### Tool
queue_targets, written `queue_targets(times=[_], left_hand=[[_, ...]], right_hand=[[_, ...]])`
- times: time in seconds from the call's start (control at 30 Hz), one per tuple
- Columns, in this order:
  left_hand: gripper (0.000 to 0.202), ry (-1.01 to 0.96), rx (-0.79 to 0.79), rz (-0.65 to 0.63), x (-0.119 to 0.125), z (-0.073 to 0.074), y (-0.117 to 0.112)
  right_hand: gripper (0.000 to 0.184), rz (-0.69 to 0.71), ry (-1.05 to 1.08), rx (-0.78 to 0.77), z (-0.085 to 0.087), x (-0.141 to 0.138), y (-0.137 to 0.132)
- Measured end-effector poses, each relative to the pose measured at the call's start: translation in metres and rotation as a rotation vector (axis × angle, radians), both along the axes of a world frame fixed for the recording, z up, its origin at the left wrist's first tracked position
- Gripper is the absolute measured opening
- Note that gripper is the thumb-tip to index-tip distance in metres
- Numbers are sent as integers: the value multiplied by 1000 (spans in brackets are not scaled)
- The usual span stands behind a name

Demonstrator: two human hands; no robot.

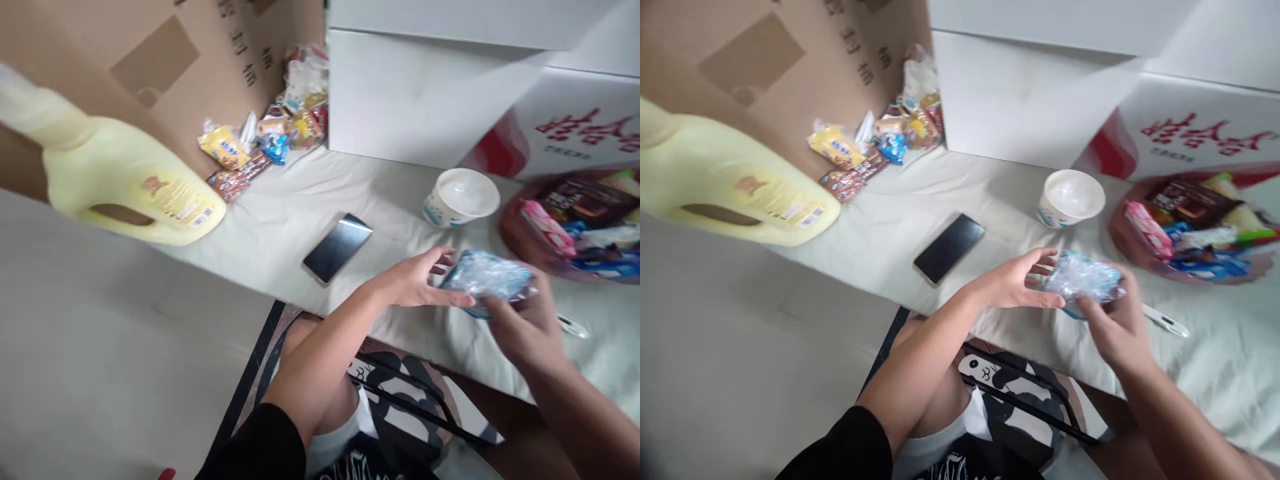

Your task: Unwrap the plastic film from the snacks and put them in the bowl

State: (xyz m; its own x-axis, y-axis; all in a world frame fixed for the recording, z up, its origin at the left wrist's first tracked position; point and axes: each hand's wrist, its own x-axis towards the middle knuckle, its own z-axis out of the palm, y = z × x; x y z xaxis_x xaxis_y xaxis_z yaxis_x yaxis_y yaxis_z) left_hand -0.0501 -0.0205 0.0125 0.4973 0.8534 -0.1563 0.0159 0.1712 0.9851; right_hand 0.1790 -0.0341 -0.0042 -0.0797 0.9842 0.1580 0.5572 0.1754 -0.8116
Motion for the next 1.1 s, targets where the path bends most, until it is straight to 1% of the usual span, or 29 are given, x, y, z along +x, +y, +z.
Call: queue_targets(times=[0.07, 0.13, 0.17, 0.23, 0.27, 0.37, 0.4, 0.43, 0.5, 0.53, 0.6, 0.63, 0.7, 0.73, 0.77, 0.83, 0.9, 0.93, 1.0, 1.1], left_hand=[[73, -37, -7, 19, 23, -12, 4], [61, -16, -48, 71, 41, -22, 7], [60, -19, -80, 102, 46, -26, 8], [67, -55, -133, 134, 54, -30, 11], [74, -79, -149, 122, 57, -32, 11], [104, -110, -196, 43, 67, -35, 12], [108, -92, -188, 49, 71, -36, 13], [107, -63, -163, 72, 75, -37, 13], [95, 6, -82, 140, 80, -38, 14], [89, 42, -46, 155, 81, -37, 15], [83, 124, 3, 126, 76, -34, 18], [82, 178, 27, 99, 71, -32, 19], [76, 306, 108, 94, 57, -31, 22], [71, 367, 160, 130, 49, -32, 23], [67, 415, 215, 193, 41, -35, 25], [60, 466, 324, 353, 29, -42, 29], [56, 482, 398, 510, 21, -50, 33], [54, 485, 412, 567, 19, -54, 34], [52, 518, 413, 614, 18, -58, 38], [47, 633, 485, 553, 21, -56, 40]], right_hand=[[42, 29, 141, -89, -18, 12, -13], [39, 68, 218, -121, -25, 16, -14], [35, 80, 240, -126, -26, 18, -12], [30, 79, 290, -153, -24, 23, -4], [29, 69, 314, -165, -23, 26, -1], [31, 11, 338, -179, -21, 35, 4], [30, 2, 328, -182, -20, 37, 4], [29, 4, 311, -191, -20, 38, 4], [30, 22, 292, -189, -19, 40, 4], [33, 31, 294, -156, -18, 42, 4], [39, 27, 272, -26, -14, 50, 8], [38, 13, 221, 49, -13, 56, 10], [27, -17, 22, 150, -12, 71, 18], [20, -32, -105, 166, -14, 79, 21], [16, -47, -228, 169, -17, 87, 25], [19, -76, -422, 166, -26, 99, 30], [24, -98, -524, 165, -34, 107, 33], [24, -98, -545, 164, -37, 109, 34], [24, -69, -543, 163, -40, 112, 34], [23, 24, -514, 171, -38, 111, 32]])
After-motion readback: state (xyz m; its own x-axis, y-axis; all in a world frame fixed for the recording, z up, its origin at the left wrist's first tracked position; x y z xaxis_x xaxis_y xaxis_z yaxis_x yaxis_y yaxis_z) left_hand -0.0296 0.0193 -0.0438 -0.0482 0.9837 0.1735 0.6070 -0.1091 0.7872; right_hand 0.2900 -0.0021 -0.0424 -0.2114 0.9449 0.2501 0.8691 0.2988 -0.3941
